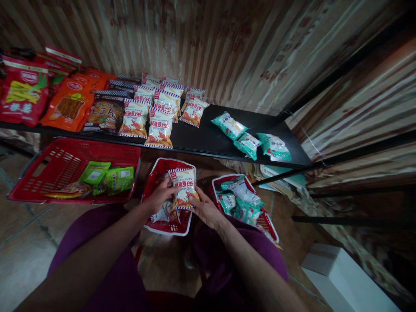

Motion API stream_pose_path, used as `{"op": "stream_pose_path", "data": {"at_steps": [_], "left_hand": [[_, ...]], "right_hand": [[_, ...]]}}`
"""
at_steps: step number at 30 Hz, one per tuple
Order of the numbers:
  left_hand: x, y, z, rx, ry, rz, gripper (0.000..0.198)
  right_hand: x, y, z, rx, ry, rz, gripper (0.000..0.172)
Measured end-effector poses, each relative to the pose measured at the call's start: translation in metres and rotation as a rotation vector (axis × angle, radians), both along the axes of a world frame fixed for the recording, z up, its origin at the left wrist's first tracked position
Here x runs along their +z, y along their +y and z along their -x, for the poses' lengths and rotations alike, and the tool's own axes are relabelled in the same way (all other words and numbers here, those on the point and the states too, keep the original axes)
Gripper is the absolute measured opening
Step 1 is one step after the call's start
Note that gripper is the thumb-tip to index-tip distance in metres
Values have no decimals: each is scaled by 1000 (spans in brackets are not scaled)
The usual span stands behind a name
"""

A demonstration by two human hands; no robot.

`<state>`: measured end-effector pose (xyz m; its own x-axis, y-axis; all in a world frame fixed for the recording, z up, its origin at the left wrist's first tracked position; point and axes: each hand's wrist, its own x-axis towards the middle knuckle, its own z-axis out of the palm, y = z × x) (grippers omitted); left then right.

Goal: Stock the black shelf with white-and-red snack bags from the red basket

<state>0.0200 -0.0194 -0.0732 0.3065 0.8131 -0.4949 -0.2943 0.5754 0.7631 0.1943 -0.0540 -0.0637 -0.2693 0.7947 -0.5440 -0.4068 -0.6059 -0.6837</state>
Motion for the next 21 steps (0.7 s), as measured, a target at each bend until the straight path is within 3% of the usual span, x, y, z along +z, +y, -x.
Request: {"op": "stream_pose_path", "data": {"at_steps": [12, 21], "left_hand": [[19, -6, -9, -16, -93, 57, 75], [19, -8, -8, 9, -70, 16, 76]], "right_hand": [[-1, 3, -6, -16, -11, 18, 42], [8, 1, -2, 8, -96, -63, 50]]}}
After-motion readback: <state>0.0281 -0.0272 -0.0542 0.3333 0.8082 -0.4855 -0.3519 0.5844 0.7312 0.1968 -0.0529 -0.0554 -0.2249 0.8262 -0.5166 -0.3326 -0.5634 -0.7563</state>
